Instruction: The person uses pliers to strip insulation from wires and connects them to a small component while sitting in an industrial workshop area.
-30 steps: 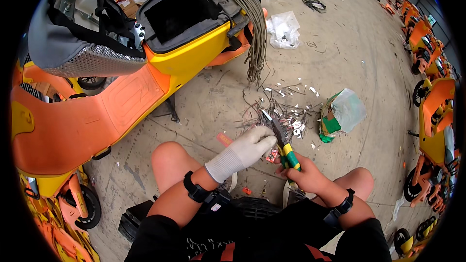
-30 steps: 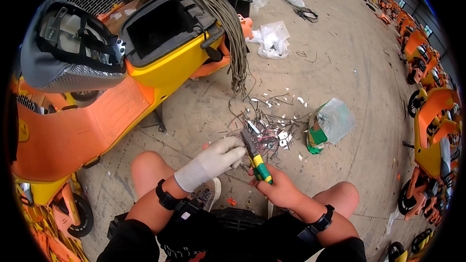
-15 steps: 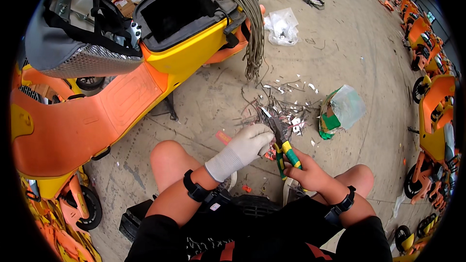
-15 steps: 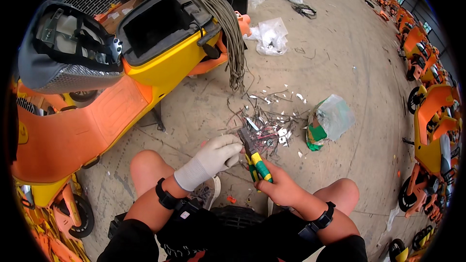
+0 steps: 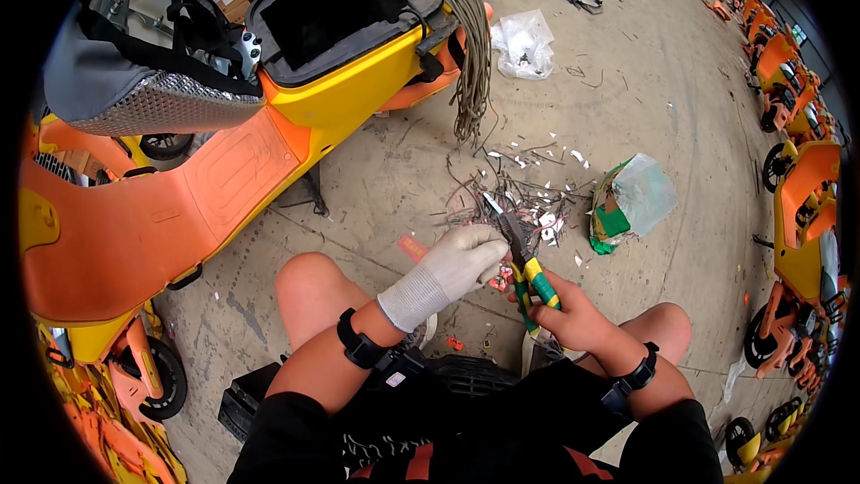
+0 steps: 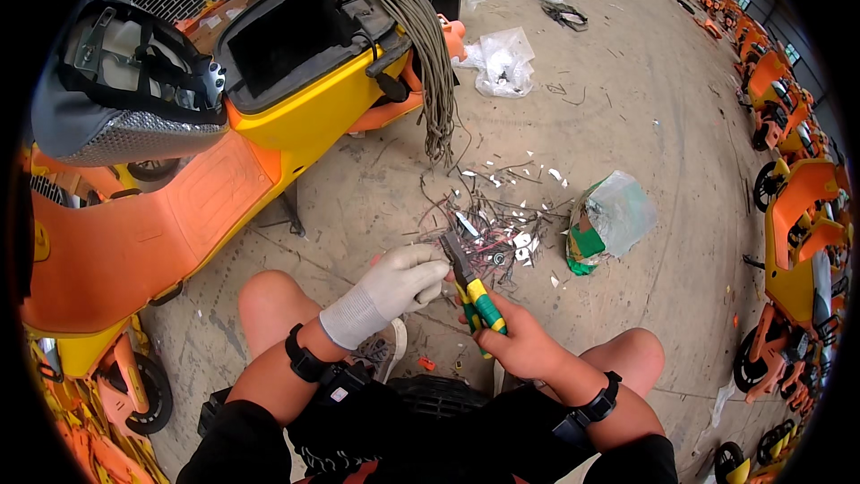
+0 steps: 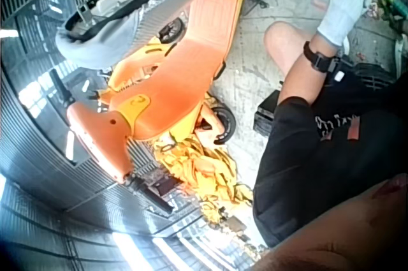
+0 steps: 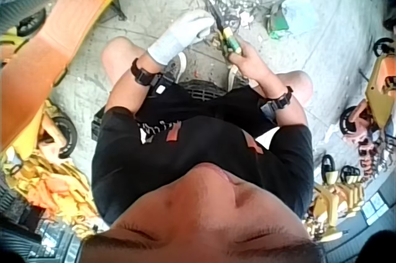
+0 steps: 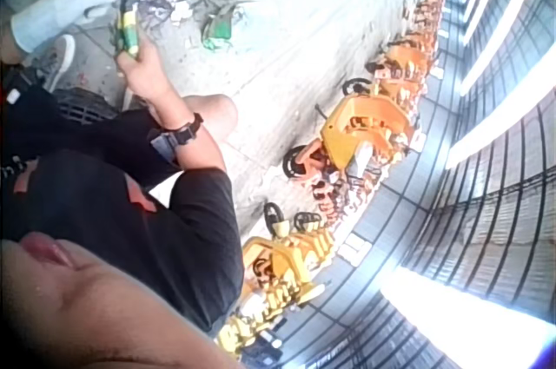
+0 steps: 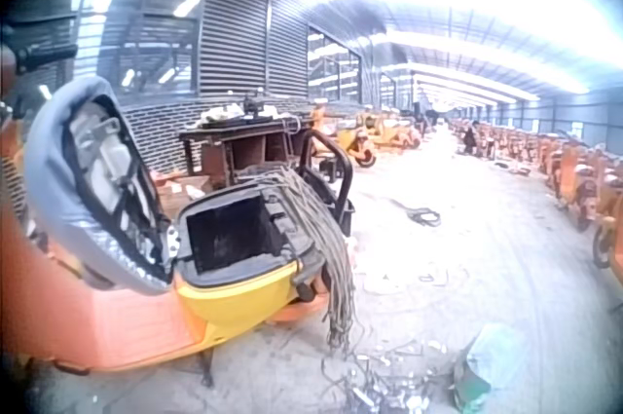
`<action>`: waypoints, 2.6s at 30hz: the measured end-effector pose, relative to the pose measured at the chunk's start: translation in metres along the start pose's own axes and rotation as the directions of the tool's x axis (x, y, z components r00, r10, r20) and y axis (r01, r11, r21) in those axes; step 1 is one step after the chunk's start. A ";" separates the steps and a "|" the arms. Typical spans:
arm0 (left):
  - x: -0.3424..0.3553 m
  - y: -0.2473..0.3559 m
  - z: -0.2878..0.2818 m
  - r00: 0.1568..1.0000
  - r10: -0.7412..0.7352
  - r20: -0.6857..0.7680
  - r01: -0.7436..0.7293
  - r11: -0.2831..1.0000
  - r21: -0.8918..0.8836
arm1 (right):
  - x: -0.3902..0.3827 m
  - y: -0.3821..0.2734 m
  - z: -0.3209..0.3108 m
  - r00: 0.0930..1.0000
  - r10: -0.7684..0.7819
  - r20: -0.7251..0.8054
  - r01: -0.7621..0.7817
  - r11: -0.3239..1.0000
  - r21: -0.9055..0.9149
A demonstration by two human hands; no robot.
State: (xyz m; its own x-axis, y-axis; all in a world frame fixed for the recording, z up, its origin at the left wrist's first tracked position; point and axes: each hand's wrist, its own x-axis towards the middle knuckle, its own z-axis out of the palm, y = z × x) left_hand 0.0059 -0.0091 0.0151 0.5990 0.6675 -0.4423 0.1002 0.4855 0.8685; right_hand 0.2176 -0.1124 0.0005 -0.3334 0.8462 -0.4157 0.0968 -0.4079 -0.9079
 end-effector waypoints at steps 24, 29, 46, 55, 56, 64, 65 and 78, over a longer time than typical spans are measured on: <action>0.006 -0.011 -0.006 0.994 0.104 0.024 -0.106 0.968 0.228 | -0.001 -0.014 0.007 0.997 0.031 -0.066 -0.037 0.995 -0.093; 0.006 -0.010 -0.007 0.991 0.132 0.037 -0.137 0.951 0.277 | -0.001 -0.016 0.008 0.997 0.032 -0.071 -0.038 0.995 -0.093; 0.000 0.001 -0.003 0.997 0.073 -0.021 -0.071 0.993 0.090 | 0.000 -0.003 0.002 0.999 0.030 0.014 -0.031 0.993 0.111; 0.006 -0.012 -0.013 0.994 0.048 0.096 -0.027 0.978 -0.207 | 0.000 0.000 -0.004 0.999 0.001 0.043 -0.004 0.997 0.073; 0.006 -0.011 -0.013 0.995 0.021 0.100 0.003 0.973 -0.231 | 0.000 0.000 -0.004 0.999 0.001 0.039 -0.004 0.998 0.070; 0.003 -0.010 -0.015 0.994 0.042 0.102 -0.010 0.955 -0.297 | -0.003 -0.007 -0.004 0.999 0.046 0.027 -0.044 0.997 -0.066; 0.003 -0.010 -0.016 0.994 0.047 0.099 -0.014 0.951 -0.310 | -0.003 -0.009 -0.004 0.998 0.059 0.032 -0.057 0.996 -0.062; -0.002 0.007 -0.009 0.889 0.419 -0.186 -0.272 0.808 0.522 | -0.004 -0.009 -0.001 0.997 -0.054 -0.055 0.052 0.998 -0.031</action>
State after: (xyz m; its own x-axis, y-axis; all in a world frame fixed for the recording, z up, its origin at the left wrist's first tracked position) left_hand -0.0016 -0.0015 0.0198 0.4268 0.9016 -0.0703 0.3325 -0.0841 0.9394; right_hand 0.2193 -0.1119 0.0101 -0.2863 0.8843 -0.3688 0.1087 -0.3525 -0.9295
